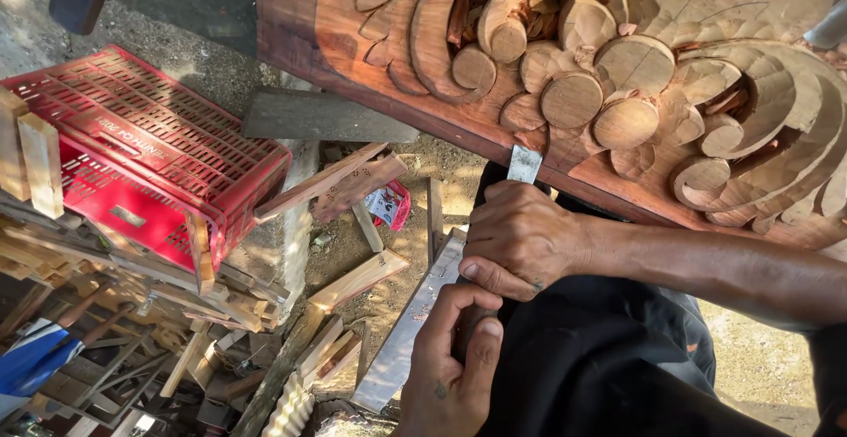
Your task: Carving decorative floral patterns into a wooden panel using a chisel and mallet.
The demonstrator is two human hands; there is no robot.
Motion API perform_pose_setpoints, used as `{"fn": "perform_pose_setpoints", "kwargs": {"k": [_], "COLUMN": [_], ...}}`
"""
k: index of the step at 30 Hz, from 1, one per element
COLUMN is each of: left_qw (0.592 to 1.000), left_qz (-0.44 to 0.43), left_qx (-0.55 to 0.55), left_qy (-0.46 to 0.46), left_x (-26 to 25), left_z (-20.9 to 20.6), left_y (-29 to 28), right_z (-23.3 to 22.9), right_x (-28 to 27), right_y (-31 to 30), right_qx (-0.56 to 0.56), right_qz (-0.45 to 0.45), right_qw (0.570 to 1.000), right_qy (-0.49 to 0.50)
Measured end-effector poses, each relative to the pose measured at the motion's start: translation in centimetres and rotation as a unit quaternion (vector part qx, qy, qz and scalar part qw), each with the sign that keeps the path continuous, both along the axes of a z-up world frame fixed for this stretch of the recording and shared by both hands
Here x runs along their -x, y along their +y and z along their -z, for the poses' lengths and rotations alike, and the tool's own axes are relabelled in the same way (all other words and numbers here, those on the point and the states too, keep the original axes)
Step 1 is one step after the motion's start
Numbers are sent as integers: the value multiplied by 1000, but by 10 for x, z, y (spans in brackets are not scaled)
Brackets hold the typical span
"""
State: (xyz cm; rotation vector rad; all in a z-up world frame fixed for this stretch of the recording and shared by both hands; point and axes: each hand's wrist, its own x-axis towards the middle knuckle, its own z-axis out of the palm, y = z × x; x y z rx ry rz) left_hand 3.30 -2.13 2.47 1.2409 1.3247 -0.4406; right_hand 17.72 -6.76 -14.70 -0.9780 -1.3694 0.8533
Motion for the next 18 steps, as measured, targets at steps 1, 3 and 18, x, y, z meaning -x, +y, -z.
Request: {"fn": "perform_pose_setpoints", "kwargs": {"k": [1,3,18], "left_qw": [1000,998,978], "left_qz": [-22,-39,-97], "left_qx": [5,17,-8], "left_qy": [-20,-43,-186], "left_x": [6,17,61], "left_z": [4,13,63], "left_y": [-3,-7,-42], "right_z": [1,4,17], "right_x": [1,4,3], "right_y": [1,0,0], "right_qx": [-5,-3,-33], "right_qz": [-5,-6,-67], "right_qw": [1000,999,990], "right_qy": [-18,-38,-119]}}
